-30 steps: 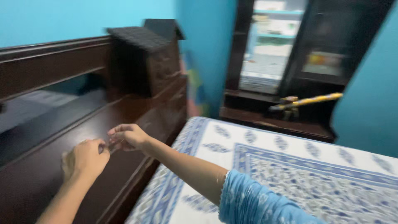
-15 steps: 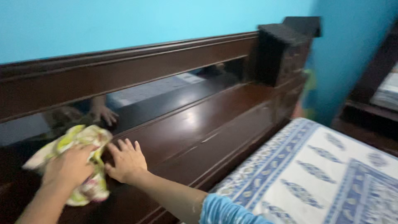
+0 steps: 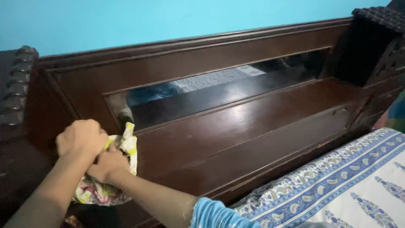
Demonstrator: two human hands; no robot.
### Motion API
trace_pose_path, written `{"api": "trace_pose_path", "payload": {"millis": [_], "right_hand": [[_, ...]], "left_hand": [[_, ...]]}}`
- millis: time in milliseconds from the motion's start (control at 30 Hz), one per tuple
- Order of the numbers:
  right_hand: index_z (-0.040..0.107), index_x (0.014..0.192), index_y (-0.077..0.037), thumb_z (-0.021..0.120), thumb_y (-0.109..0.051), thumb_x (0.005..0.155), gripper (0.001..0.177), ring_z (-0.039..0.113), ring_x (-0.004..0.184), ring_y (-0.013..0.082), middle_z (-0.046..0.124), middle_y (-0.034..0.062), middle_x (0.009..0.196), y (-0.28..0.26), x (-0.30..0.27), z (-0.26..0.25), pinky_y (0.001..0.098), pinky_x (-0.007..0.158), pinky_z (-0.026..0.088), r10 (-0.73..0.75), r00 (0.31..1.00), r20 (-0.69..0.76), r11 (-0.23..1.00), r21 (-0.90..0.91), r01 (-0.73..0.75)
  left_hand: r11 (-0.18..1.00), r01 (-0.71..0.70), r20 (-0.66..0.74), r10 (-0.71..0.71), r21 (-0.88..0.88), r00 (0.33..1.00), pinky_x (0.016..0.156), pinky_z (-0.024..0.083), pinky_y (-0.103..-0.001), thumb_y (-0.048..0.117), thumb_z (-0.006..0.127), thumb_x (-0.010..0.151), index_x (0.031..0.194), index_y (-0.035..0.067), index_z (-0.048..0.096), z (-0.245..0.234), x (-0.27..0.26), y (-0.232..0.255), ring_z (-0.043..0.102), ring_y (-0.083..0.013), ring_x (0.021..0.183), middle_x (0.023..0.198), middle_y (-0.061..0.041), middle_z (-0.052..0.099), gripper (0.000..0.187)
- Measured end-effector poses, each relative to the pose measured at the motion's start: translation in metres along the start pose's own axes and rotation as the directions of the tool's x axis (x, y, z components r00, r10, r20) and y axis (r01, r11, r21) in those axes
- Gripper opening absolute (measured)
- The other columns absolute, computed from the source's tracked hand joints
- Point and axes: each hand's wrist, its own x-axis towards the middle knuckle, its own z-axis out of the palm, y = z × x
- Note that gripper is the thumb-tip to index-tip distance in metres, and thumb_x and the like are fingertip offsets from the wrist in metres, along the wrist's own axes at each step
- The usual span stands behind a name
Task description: The person wipes the wooden headboard and decorative house-shaped cabinet of a bed using a cloth.
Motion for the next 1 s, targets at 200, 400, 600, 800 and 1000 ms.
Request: {"api": "trace_pose_path", "payload": {"millis": [200, 400, 600, 800, 1000], "right_hand": [[0.053, 0.143, -0.011, 0.060, -0.035, 0.085, 0.063, 0.046, 0.138, 0.0363, 0.051, 0.0175, 0.149, 0.019, 0.022, 0.060, 0.0590, 0.115, 0.028, -0.267, 0.948, -0.171, 0.919, -0.341, 0.198], [0.057, 0.139, -0.026, 0.056, -0.042, 0.097, 0.045, 0.050, 0.134, 0.0287, 0.059, 0.0051, 0.140, 0.035, 0.062, 0.087, 0.0526, 0.111, 0.038, -0.314, 0.932, -0.183, 0.700, -0.708, 0.096], [0.043, 0.148, -0.024, 0.049, -0.073, 0.086, 0.079, 0.044, 0.133, 0.0280, 0.051, 0.0074, 0.144, 0.045, 0.055, 0.087, 0.0478, 0.114, 0.032, -0.326, 0.944, -0.060, -0.331, -0.928, -0.173], [0.034, 0.152, -0.032, 0.045, -0.078, 0.083, 0.084, 0.039, 0.140, 0.0210, 0.045, 0.0013, 0.151, 0.046, 0.049, 0.067, 0.0411, 0.120, 0.029, -0.379, 0.924, 0.049, 0.326, -0.927, 0.183], [0.036, 0.162, -0.024, 0.042, -0.081, 0.090, 0.093, 0.034, 0.147, 0.0315, 0.042, 0.0096, 0.161, 0.058, 0.055, 0.067, 0.0557, 0.118, 0.017, -0.312, 0.949, 0.051, 0.071, -0.994, 0.077]], "left_hand": [[0.981, -0.123, 0.014, 0.127, -0.149, 0.992, 0.092, 0.059, -0.047, 0.040, 0.059, 0.098, 0.118, 0.019, 0.076, 0.042, 0.006, 0.001, 0.072, -0.0331, 0.111, 0.125, -0.011, 0.072, 0.034], [0.982, -0.175, -0.081, 0.170, -0.065, 0.982, 0.107, 0.047, -0.049, 0.050, 0.061, 0.089, 0.125, 0.023, 0.071, 0.080, 0.021, -0.008, 0.062, -0.0316, 0.124, 0.131, -0.010, 0.066, 0.046], [0.939, 0.081, 0.093, -0.053, -0.335, 0.994, 0.113, 0.041, -0.056, 0.059, 0.058, 0.092, 0.131, 0.028, 0.070, 0.089, 0.022, 0.007, 0.055, -0.0372, 0.133, 0.139, -0.014, 0.062, 0.051], [0.928, 0.092, -0.065, -0.123, -0.360, 0.990, 0.119, 0.020, -0.067, 0.066, 0.055, 0.092, 0.124, 0.031, 0.075, 0.105, 0.024, 0.015, 0.049, -0.0392, 0.136, 0.138, -0.013, 0.061, 0.052], [0.924, 0.156, 0.074, -0.139, -0.348, 0.988, 0.112, 0.039, -0.063, 0.070, 0.061, 0.087, 0.128, 0.036, 0.075, 0.104, 0.028, 0.022, 0.057, -0.0418, 0.129, 0.139, -0.017, 0.064, 0.055]]}}
